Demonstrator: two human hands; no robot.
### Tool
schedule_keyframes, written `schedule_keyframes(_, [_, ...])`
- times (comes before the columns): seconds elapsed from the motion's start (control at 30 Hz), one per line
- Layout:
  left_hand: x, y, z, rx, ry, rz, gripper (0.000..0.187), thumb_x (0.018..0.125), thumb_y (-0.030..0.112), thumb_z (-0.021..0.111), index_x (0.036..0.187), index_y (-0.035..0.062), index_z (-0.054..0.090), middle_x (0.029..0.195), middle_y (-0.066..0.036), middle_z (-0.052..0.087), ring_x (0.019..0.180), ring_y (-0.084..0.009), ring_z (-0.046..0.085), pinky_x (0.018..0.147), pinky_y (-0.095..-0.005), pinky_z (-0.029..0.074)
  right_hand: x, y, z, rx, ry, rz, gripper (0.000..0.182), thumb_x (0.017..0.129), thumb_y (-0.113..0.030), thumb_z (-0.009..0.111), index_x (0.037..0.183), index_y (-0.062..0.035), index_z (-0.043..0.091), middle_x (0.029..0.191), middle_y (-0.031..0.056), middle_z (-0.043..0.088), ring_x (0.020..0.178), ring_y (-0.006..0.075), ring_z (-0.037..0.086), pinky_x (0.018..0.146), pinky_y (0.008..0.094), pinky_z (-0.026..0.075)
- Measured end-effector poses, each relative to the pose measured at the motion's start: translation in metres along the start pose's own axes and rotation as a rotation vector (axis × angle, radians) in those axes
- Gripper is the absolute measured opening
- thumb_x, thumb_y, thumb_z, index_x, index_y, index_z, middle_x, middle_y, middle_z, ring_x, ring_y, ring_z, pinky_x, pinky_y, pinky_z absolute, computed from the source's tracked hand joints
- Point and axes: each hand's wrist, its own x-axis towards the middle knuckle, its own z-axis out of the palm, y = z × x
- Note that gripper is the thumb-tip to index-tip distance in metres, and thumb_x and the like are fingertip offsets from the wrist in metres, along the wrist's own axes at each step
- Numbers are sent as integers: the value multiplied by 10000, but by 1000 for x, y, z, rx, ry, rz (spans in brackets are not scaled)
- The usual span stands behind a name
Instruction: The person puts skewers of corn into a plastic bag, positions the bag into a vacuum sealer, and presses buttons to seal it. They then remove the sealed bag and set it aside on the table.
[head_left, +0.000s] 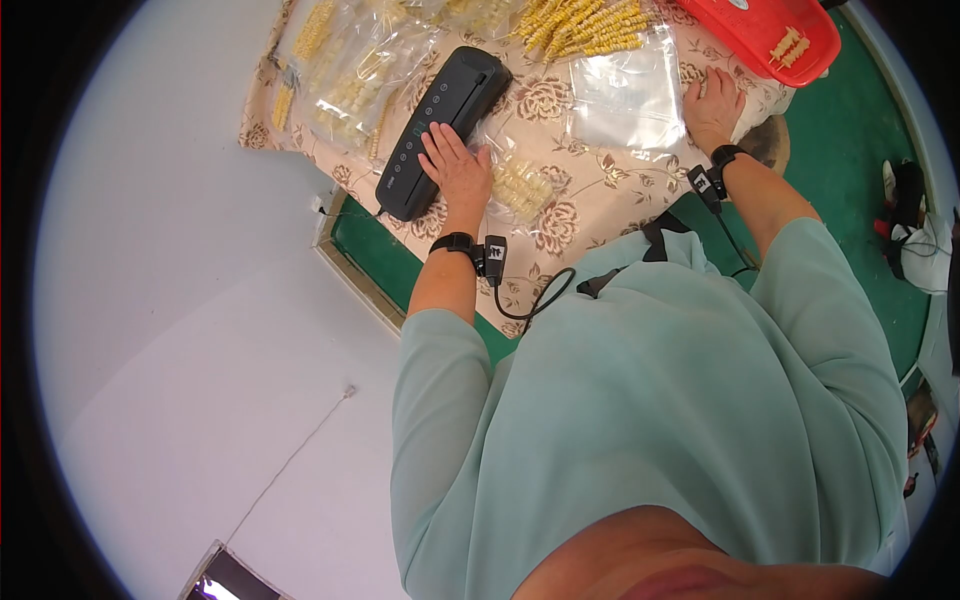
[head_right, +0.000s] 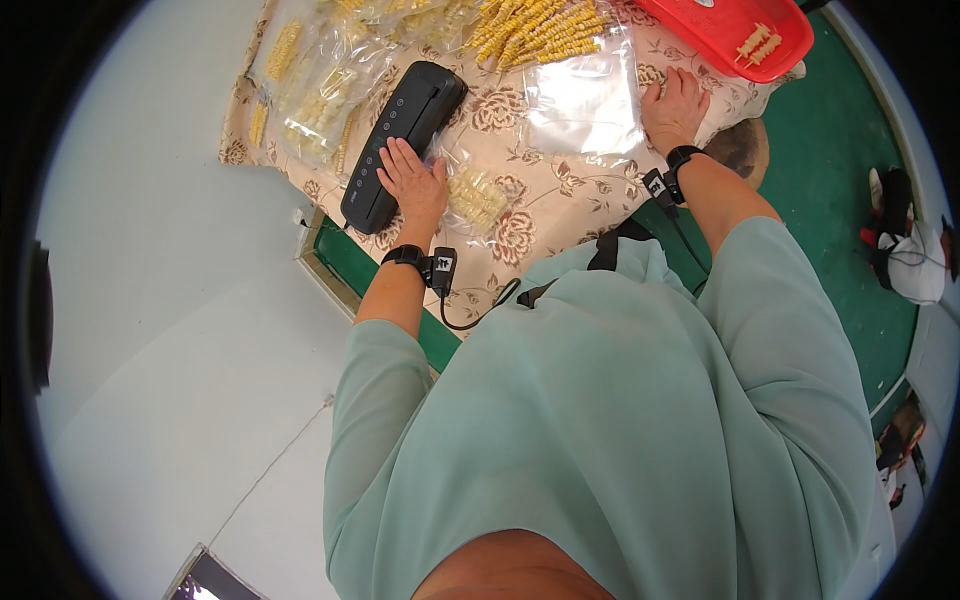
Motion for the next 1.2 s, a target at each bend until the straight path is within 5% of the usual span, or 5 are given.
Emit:
schedule_keyframes(0.9, [-1,-3,-2,-101,24,-48,799,874,405,557,1451,-25,211,1537,-173,166,1420,-357,122,1125,-539,75,14,22,3,135,-192,-4,444,866,-320,555,1228,-64,543,1287,115,511,1258,269,426,1099,495,198])
schedule_keyframes(0.97, [-1,-3,-3,-113,20,-77,790,875,403,557,1453,-15,217,1538,-163,167,1423,-348,122,1129,-531,73,26,30,4,282,-348,86,451,874,-324,556,1210,-25,552,1224,162,552,1188,296,495,1066,448,288])
schedule_keyframes(1.0, [-1,-3,-3,-129,12,-78,790,872,406,563,1455,-6,223,1539,-153,170,1423,-340,124,1130,-527,72,28,28,2,487,-244,76,411,870,-250,585,1191,6,559,1152,179,589,1095,281,556,973,392,401])
schedule_keyframes(1.13, [-2,-3,-8,-146,6,-84,807,863,421,578,1465,19,221,1544,-134,166,1431,-319,112,1138,-518,62,34,-34,-51,706,-199,-103,333,853,-80,614,1169,14,564,1018,118,633,939,190,610,818,317,486])
schedule_keyframes(1.2, [-2,-2,-11,-155,7,-103,803,862,418,580,1463,19,228,1542,-135,172,1430,-319,116,1138,-518,64,33,-68,-58,843,-400,-204,260,889,-65,579,1140,6,579,932,97,647,843,170,642,758,285,513])
